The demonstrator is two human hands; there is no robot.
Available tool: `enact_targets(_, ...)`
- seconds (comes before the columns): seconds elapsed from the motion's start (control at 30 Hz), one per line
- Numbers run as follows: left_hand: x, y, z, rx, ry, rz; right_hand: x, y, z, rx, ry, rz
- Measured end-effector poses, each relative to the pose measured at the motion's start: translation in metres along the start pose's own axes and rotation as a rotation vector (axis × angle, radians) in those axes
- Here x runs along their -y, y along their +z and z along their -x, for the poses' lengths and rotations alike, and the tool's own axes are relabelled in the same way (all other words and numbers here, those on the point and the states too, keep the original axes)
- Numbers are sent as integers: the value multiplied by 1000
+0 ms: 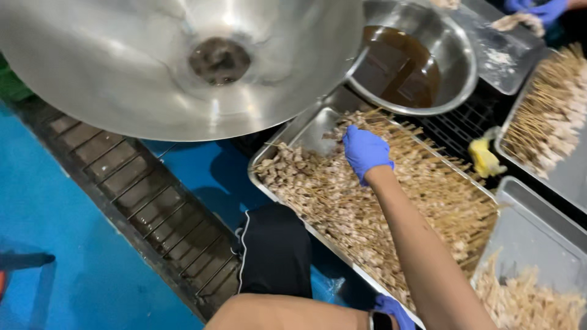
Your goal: The person sits at a low table and shapes portions of minced meat onto bamboo skewers by hand, pressing and arranging the meat along each stick. Finished skewers are laid onto metal trays, with trays of completed skewers accumulating nearby.
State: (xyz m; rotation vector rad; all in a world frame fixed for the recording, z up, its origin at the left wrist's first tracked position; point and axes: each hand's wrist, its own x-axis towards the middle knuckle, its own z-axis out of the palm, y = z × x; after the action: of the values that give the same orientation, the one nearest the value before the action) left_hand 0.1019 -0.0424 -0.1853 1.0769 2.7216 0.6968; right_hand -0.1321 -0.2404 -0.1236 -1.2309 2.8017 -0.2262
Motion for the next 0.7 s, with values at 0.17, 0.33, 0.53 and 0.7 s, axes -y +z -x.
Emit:
enact_targets(0.17, 12, -27, 48, -36, -109, 51, 12, 40, -31, 194, -33, 219)
enact_targets(0.33, 28, -23, 30, -11, -114, 50, 29, 20, -30, 514, -63, 213)
enact_targets(0.53, 26, 0, 5, 5, -121, 18, 30, 5, -25, 608, -71, 230)
enact_targets(0.7, 19, 8, 1, 8, -117, -5, 24, -3, -14, 616, -104, 195)
